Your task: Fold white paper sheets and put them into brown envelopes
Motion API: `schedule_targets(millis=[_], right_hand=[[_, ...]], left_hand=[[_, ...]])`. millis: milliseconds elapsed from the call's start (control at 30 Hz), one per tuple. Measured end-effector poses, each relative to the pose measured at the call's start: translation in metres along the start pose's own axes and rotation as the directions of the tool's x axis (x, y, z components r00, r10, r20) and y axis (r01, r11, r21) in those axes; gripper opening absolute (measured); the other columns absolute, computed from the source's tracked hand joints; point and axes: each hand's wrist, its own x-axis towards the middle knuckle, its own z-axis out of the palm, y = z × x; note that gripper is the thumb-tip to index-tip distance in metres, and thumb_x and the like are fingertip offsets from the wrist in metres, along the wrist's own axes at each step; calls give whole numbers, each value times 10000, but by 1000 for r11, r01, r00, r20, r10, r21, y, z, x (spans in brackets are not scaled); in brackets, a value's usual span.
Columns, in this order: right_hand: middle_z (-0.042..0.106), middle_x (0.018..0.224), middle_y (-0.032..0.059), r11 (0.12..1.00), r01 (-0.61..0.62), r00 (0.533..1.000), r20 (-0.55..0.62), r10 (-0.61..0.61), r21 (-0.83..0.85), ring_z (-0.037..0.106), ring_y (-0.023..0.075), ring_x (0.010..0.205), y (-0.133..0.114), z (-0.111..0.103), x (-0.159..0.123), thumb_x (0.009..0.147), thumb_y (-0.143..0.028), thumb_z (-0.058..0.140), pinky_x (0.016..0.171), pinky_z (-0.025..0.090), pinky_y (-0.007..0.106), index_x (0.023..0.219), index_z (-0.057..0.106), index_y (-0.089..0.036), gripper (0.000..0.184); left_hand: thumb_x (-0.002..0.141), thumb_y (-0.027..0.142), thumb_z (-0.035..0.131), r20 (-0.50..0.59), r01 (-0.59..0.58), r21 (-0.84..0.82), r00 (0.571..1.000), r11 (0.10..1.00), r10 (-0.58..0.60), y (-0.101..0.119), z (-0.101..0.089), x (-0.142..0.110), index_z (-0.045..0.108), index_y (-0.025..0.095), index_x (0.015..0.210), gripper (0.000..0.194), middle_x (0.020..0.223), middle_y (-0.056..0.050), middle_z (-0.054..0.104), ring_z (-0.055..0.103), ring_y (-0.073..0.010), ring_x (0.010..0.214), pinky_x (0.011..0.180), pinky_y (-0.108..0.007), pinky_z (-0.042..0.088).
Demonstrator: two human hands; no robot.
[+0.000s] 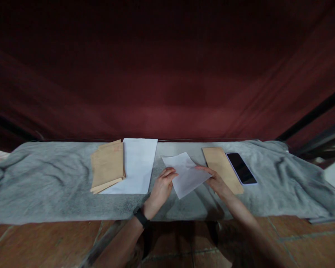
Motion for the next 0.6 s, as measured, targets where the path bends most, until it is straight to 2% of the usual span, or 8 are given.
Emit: schedule_targets(millis=[100,200,267,367,467,533,600], right_hand=[[728,1050,59,956,123,992,19,-123,-266,667,236,988,5,1,-1,758,-257,661,930,539,393,995,792,-254,270],[688,1042,64,867,178,983,47,-177,-465,658,230,990,5,2,-4,786,-185,621,929,542,391,1013,795,-270,299],[666,1119,81,809,211,976,68,-208,-548,636,245,1077,0,1,-6,804,-168,629,971,526,406,1013,793,-275,286],[656,1228,80,771,240,971,140,-196,-590,604,253,1172,-9,1,-6,822,-162,638,1032,489,419,985,782,-271,243],[721,1105,56,811,174,975,212,-63,-559,666,228,1055,-11,1,-6,842,-160,596,984,508,390,1041,751,-254,269],[741,1071,53,840,111,983,185,-13,-531,685,227,1010,-9,2,-5,852,-187,583,953,517,380,1087,731,-239,282],[742,1098,60,860,63,994,106,-11,-507,688,233,1006,-7,4,-4,867,-251,585,944,517,381,1098,723,-229,270]], left_hand=[[748,-103,470,128,43,41,991,998,-48,-12,2,-4,716,203,1135,551,1259,-82,677,585,-210,1260,1081,-431,510],[759,-50,565,246,62,98,966,993,-84,-13,-5,-9,692,234,1221,557,1423,-84,591,471,-243,1398,1170,-501,405],[772,57,683,288,63,125,953,990,-97,-8,-12,-11,685,255,1241,510,1475,-86,549,414,-285,1439,1191,-559,342],[789,175,755,307,69,77,948,995,-90,-2,-20,-13,711,261,1192,415,1352,-83,650,539,-276,1324,1120,-506,430],[821,130,700,298,113,-18,949,993,-103,-2,-22,-13,748,244,1081,287,1134,-57,747,665,-224,1102,995,-387,521],[841,131,661,275,192,-46,946,980,-172,-3,-21,-11,760,227,1026,231,1056,-53,765,689,-219,1021,936,-354,538],[862,182,640,255,302,-62,926,951,-278,-5,-20,-9,765,204,993,182,993,-58,772,703,-225,940,865,-338,549]])
